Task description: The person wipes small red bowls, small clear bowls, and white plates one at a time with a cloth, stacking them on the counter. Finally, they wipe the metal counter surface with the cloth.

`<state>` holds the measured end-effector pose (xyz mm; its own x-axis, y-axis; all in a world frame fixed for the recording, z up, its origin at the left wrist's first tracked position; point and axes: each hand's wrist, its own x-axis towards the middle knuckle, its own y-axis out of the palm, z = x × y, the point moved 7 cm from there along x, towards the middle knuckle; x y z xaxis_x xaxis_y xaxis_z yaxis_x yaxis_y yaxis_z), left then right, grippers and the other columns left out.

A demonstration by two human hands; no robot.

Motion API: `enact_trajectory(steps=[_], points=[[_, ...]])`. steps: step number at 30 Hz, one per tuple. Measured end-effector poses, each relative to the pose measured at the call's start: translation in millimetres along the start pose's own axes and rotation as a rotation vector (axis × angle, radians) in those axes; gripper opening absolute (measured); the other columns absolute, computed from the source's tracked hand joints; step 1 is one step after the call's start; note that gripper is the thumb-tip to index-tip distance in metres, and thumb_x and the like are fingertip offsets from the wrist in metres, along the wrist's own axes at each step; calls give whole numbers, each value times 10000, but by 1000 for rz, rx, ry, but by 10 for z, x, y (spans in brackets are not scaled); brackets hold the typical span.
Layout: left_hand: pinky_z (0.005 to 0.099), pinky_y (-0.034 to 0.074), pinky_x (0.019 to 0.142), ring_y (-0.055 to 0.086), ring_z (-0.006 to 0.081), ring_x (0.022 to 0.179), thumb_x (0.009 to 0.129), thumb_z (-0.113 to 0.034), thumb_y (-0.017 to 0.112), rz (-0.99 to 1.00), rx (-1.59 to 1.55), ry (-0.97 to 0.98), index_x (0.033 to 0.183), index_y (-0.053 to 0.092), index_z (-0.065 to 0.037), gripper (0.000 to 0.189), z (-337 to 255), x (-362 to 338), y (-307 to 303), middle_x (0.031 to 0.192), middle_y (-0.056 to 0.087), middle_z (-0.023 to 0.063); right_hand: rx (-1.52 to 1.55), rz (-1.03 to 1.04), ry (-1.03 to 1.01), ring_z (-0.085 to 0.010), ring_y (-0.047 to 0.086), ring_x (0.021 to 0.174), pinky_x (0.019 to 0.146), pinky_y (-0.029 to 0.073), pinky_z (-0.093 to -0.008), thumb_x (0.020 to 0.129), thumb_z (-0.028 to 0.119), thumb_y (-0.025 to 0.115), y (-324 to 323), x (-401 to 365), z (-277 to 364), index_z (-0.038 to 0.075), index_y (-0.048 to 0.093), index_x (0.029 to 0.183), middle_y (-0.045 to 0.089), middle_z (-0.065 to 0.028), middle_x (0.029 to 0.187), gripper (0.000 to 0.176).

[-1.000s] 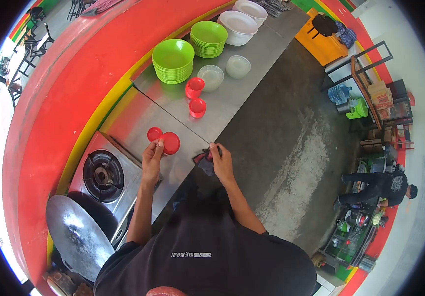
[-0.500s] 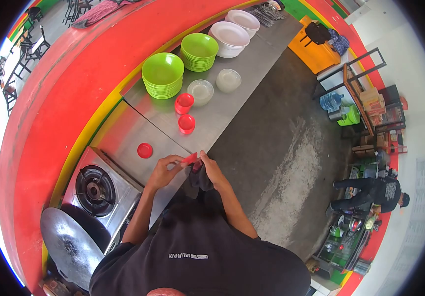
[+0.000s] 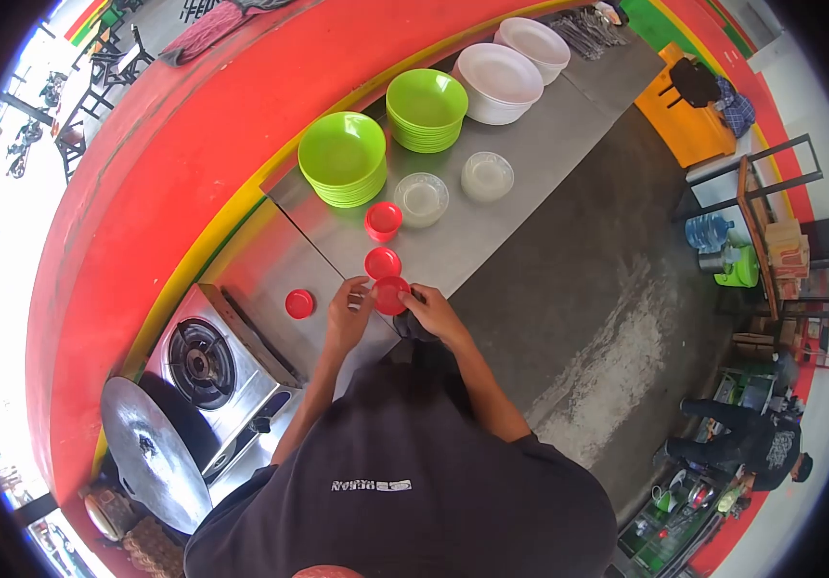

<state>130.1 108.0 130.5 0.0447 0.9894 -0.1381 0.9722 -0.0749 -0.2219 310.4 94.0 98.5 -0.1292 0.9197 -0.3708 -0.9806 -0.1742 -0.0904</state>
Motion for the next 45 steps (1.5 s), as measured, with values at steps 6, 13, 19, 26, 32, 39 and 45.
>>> enact_trajectory(steps=[6,13,19,26,32,39,45], points=[[270,505,542,671,144,617,944,-160,645,50,52,-72,1041,637,41,223,302,285,94,728,665,91,-219,29,50,-153,599,667,641,472,-321,919,417,655,-124,357,-126,-8,669,933,641,-100,709,425],[293,523,556,673,166,599,919,-119,641,-127,153,-3,998,633,26,165,434,538,50,714,687,116,-308,41,15,-261,673,694,684,508,-358,842,466,712,-247,738,-249,18,685,900,688,-136,744,453],[301,539,583,690,184,638,921,-147,657,-51,242,-39,1003,621,23,192,524,645,87,737,700,130,-319,83,53,-211,666,732,705,506,-339,856,435,714,-310,876,-314,19,693,911,700,-118,785,419],[306,542,581,684,180,633,934,-185,662,-57,108,-115,1029,601,26,240,716,570,40,761,701,130,-339,63,52,-192,666,741,727,512,-327,865,418,716,-359,871,-394,12,693,930,709,-100,798,412],[376,539,767,671,258,910,917,-198,668,-256,286,-114,1083,594,-1,268,937,308,-411,999,679,171,-291,-113,42,-270,693,756,702,511,-365,862,431,705,-557,825,-285,3,685,907,709,-153,793,431],[544,343,1084,415,388,1367,916,-295,642,-458,850,-143,1418,451,-67,584,1502,-164,-931,1462,459,202,97,-311,-92,-116,597,751,719,472,-275,904,238,708,-771,671,-165,-7,669,960,653,-29,790,254],[506,396,1036,482,373,1313,982,-319,540,-342,712,-169,1371,502,-60,469,1791,-144,-1019,1402,513,224,281,-363,-62,-121,594,938,846,466,-265,895,204,713,-646,307,-41,-8,621,1142,648,-43,983,338]])
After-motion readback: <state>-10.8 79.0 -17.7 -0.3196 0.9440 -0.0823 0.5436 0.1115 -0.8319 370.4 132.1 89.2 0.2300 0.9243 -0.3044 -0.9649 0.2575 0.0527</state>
